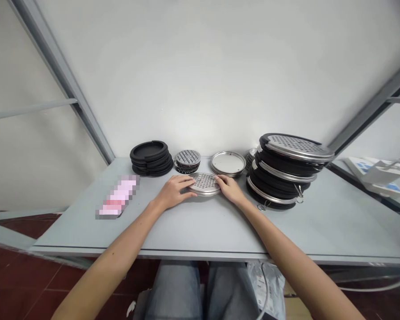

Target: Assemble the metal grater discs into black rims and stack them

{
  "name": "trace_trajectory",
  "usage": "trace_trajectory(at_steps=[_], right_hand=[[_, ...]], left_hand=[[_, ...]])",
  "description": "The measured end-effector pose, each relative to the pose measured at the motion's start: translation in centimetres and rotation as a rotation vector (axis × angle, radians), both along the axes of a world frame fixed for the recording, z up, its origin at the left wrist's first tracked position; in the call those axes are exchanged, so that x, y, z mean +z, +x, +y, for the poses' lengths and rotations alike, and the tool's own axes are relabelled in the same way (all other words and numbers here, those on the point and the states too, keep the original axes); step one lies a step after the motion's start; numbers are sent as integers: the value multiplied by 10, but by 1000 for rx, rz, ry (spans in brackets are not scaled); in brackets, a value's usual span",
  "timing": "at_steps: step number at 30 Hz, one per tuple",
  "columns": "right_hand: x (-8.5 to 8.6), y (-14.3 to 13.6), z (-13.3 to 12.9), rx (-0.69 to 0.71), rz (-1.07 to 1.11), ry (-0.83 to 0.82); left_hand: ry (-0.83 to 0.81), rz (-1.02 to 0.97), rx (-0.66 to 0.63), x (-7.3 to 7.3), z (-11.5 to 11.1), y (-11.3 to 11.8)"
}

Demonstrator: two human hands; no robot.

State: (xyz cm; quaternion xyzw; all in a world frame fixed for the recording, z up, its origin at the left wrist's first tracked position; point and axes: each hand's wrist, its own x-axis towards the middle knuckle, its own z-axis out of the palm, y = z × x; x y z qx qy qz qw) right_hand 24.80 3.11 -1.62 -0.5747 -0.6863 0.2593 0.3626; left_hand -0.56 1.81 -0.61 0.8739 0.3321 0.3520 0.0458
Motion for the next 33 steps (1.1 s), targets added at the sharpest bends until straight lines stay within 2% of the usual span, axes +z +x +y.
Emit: trace_trajectory(at_steps=[3, 5, 9, 12, 18, 23, 28, 33], right_hand=[[1, 2, -1, 4, 118, 29], [3, 2, -4, 8, 145, 137], [8, -4, -15, 156, 43, 423], [11, -6, -20, 185, 4, 528], [10, 1, -17, 194, -42, 594], [11, 1, -19, 212, -84, 611], [15, -3, -22, 133, 31, 597], [12, 1, -16, 133, 129, 557]], left_hand=[[-22, -87, 32, 0, 2, -1], [-69, -135, 48, 0, 3, -2], [-162, -184, 69, 1, 2, -3], [-181, -190, 82, 2, 1, -2], [-148, -188, 17, 4, 0, -2], [-203, -213, 17, 5, 1, -3], [-246, -250, 26, 5, 0, -1], [-319, -343, -3, 3, 4, -3]])
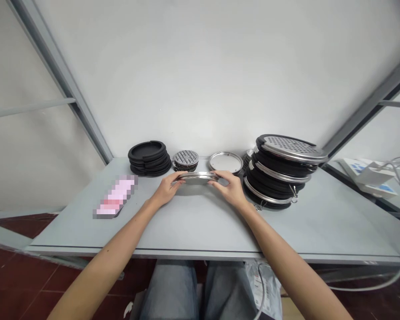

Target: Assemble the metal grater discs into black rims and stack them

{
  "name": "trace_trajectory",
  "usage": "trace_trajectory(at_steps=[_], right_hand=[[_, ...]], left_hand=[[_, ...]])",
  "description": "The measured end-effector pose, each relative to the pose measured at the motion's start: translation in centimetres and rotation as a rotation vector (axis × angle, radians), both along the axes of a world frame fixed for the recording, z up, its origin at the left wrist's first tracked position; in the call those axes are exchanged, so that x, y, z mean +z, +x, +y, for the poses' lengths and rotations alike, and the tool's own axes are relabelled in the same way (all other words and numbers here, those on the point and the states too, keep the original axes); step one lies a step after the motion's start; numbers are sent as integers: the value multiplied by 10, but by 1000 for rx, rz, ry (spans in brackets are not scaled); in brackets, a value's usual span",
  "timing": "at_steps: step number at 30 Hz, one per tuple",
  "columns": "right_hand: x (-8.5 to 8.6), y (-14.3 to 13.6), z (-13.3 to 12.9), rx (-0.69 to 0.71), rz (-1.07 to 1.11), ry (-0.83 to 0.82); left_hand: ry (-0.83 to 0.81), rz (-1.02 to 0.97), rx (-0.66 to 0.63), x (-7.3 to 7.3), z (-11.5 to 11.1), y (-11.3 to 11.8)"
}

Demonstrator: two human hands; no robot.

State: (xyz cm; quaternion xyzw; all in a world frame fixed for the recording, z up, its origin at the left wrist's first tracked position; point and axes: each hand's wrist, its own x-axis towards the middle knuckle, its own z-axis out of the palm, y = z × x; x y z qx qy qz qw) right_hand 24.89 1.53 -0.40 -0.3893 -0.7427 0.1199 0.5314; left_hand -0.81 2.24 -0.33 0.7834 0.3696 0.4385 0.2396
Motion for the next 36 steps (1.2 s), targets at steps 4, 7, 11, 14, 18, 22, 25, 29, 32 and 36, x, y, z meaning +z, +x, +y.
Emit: trace_trajectory(at_steps=[4, 7, 11, 14, 18, 22, 25, 29, 32, 36], right_hand=[[-5, 2, 2, 1, 19, 2], [-4, 1, -1, -6, -6, 21], [1, -1, -5, 19, -22, 52], [4, -3, -7, 26, -36, 30], [7, -5, -10, 48, -17, -13], [10, -6, -13, 111, -5, -51], [12, -6, -14, 145, 22, -54], [11, -6, -13, 159, 56, -52], [9, -6, -13, 140, 37, -48], [8, -9, -15, 116, -18, 49]], left_hand=[[-10, 60, 10, 1, 1, -2], [16, 113, 36, 3, 0, -3], [76, 152, 56, 4, -5, -1], [134, 140, 38, 5, -6, 0], [113, 143, 32, 5, -6, 1], [104, 143, 31, 5, -6, 1], [119, 138, 29, 5, -6, 0], [126, 137, 29, 6, -6, -1], [139, 135, 34, 6, -6, -1], [236, 107, 53, 9, -9, 1]])
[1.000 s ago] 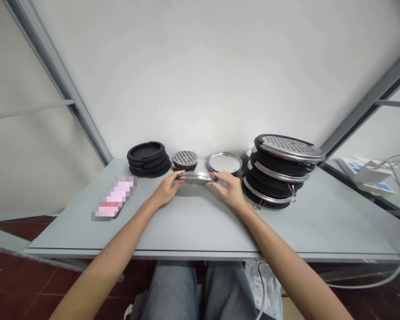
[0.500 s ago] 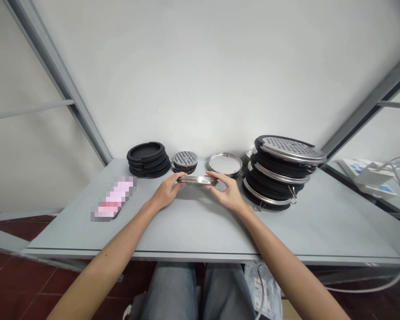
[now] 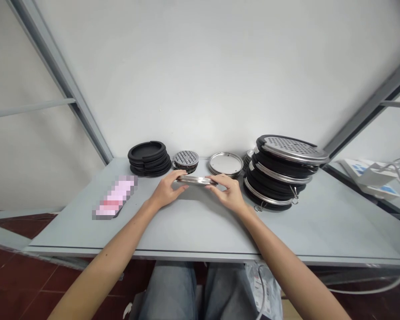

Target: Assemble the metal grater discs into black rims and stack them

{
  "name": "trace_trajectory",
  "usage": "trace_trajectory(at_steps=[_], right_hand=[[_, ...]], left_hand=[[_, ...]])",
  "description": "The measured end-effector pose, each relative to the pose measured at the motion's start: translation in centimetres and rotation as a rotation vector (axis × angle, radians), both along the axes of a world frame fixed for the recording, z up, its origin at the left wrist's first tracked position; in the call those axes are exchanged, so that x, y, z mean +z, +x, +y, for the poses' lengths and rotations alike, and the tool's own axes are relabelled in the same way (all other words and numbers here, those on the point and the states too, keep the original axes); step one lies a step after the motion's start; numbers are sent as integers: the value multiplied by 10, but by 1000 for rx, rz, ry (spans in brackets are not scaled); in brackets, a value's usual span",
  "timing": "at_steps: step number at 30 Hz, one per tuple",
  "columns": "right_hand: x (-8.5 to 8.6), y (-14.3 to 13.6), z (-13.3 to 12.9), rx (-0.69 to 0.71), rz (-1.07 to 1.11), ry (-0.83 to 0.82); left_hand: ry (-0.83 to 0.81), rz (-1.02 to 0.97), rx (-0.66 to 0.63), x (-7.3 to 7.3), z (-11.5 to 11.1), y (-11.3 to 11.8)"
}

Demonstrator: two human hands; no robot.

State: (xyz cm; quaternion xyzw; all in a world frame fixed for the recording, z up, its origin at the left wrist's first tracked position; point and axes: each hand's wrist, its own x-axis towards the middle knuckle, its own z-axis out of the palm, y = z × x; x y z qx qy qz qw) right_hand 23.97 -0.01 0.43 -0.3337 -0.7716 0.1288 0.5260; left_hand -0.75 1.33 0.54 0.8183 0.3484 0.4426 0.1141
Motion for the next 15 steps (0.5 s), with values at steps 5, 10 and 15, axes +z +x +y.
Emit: trace_trajectory(at_steps=[5, 10, 15], right_hand=[[2, -3, -2, -22, -87, 85], [-3, 5, 9, -80, -72, -100], [-11, 6, 20, -2, 55, -372]], left_hand=[[54, -3, -20, 0, -4, 5], [31, -198, 15, -2, -1, 9], [-34, -421, 67, -2, 6, 8]])
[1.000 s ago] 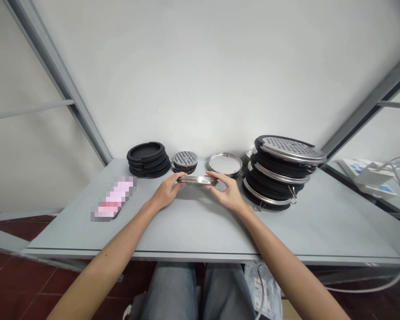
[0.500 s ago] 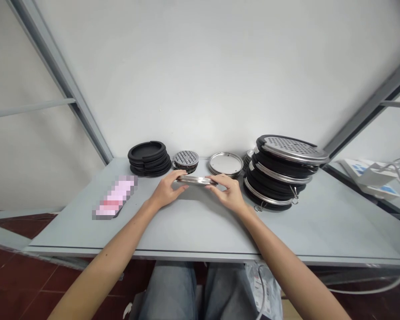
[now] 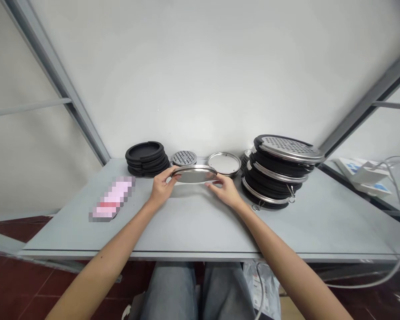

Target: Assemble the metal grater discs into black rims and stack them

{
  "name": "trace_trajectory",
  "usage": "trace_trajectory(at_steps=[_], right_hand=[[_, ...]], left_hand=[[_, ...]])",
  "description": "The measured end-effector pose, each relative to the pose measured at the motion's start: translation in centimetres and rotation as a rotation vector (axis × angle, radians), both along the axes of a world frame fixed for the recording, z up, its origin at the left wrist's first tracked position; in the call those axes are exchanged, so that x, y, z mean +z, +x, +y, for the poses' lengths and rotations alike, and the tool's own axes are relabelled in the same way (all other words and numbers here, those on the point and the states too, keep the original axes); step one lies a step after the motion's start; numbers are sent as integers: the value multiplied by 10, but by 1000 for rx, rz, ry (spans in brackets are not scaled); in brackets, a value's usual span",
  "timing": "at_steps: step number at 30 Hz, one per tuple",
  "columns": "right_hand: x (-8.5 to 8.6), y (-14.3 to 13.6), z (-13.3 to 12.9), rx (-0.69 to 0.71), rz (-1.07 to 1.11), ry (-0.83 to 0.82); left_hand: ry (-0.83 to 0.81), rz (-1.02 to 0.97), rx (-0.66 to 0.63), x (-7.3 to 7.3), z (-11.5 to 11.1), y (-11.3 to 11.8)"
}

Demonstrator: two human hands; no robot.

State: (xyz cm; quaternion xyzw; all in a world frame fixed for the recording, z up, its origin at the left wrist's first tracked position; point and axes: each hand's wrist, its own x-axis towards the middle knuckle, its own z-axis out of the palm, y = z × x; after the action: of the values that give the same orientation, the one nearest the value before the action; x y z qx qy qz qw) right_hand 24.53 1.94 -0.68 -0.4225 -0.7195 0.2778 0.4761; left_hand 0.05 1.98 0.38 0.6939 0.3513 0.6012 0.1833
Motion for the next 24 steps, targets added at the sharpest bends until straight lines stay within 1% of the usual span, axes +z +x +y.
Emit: trace_trajectory(at_steps=[2, 4, 6, 8, 11, 13, 15, 17, 19, 22, 24], right_hand=[[0, -2, 1, 19, 85, -17], [0, -3, 2, 4, 149, 1], [1, -3, 2, -24, 210, 44], [2, -1, 1, -58, 252, 101], [5, 1, -3, -116, 229, 200], [9, 0, -8, -152, 170, 280], [13, -2, -14, -170, 84, 383], [17, -4, -19, -177, -26, 499], [17, -7, -22, -177, -132, 593], [14, -9, -23, -171, -253, 647], [12, -11, -23, -155, -288, 645]], left_hand=[[-44, -43, -2, 0, 3, -2], [-87, -65, -4, -1, 6, -4], [-124, -33, -32, -3, 8, -5], [-151, 50, -75, -5, 9, -5], [-199, 161, -102, -7, 6, -2], [-212, 194, -82, -8, 4, 0], [-160, 219, -26, -7, 1, 1], [-41, 258, 37, -6, -3, 2], [91, 321, 74, -4, -6, 2], [220, 424, 45, -3, -9, 4], [239, 468, 9, -4, -10, 5]])
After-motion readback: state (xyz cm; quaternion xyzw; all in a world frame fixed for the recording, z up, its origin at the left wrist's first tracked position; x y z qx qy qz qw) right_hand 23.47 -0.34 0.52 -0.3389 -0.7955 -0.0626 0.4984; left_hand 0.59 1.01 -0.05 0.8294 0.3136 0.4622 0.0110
